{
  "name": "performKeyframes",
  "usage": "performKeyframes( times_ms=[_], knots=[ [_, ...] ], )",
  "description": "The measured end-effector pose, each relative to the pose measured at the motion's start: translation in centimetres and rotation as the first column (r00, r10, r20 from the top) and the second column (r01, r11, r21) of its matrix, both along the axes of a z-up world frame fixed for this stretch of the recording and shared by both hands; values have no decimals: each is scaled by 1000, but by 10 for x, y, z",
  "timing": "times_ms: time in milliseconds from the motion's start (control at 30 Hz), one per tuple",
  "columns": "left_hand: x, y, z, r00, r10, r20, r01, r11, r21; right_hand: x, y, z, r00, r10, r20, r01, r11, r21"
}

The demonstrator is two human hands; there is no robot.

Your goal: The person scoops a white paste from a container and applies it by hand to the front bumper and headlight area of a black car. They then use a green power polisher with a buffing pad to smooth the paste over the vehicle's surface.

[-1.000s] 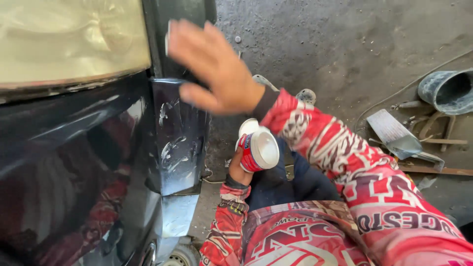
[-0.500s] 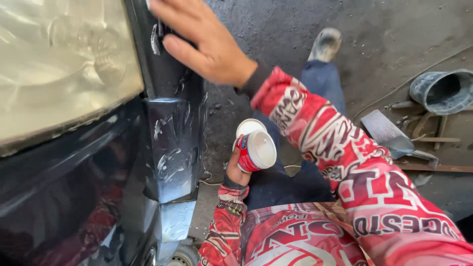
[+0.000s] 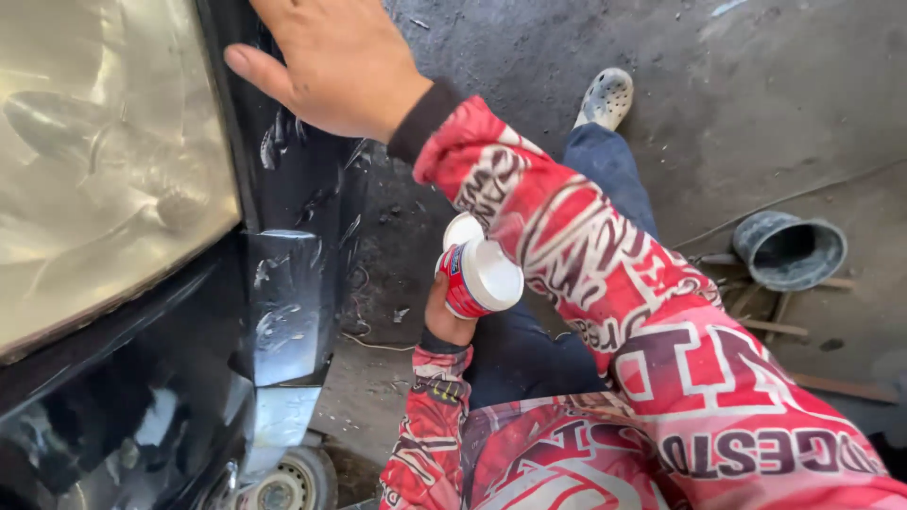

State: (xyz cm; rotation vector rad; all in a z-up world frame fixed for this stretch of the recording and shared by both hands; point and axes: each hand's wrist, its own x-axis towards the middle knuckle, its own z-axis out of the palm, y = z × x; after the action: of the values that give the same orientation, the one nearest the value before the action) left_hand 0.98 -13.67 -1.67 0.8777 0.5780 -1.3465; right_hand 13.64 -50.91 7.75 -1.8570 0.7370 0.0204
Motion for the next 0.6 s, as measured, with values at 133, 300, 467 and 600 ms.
performKeyframes(
  times_ms=[133, 300, 467, 600],
  knots=[
    [-5, -73, 23, 996, 87, 29, -84, 992, -95, -72, 18, -27, 893, 68, 445, 127, 911, -393],
    [-2, -148, 38, 922, 388, 9, -371, 889, -269, -210, 17, -6, 956, 253, 147, -275, 949, 154],
    [-23, -173, 28, 947, 265, 182, -234, 956, -175, -253, 17, -20, 934, 339, 112, -352, 927, 133],
    [-37, -187, 27, 957, 107, 271, -76, 990, -122, -258, 0, -29, 900, 424, 100, -432, 898, 78]
  ],
)
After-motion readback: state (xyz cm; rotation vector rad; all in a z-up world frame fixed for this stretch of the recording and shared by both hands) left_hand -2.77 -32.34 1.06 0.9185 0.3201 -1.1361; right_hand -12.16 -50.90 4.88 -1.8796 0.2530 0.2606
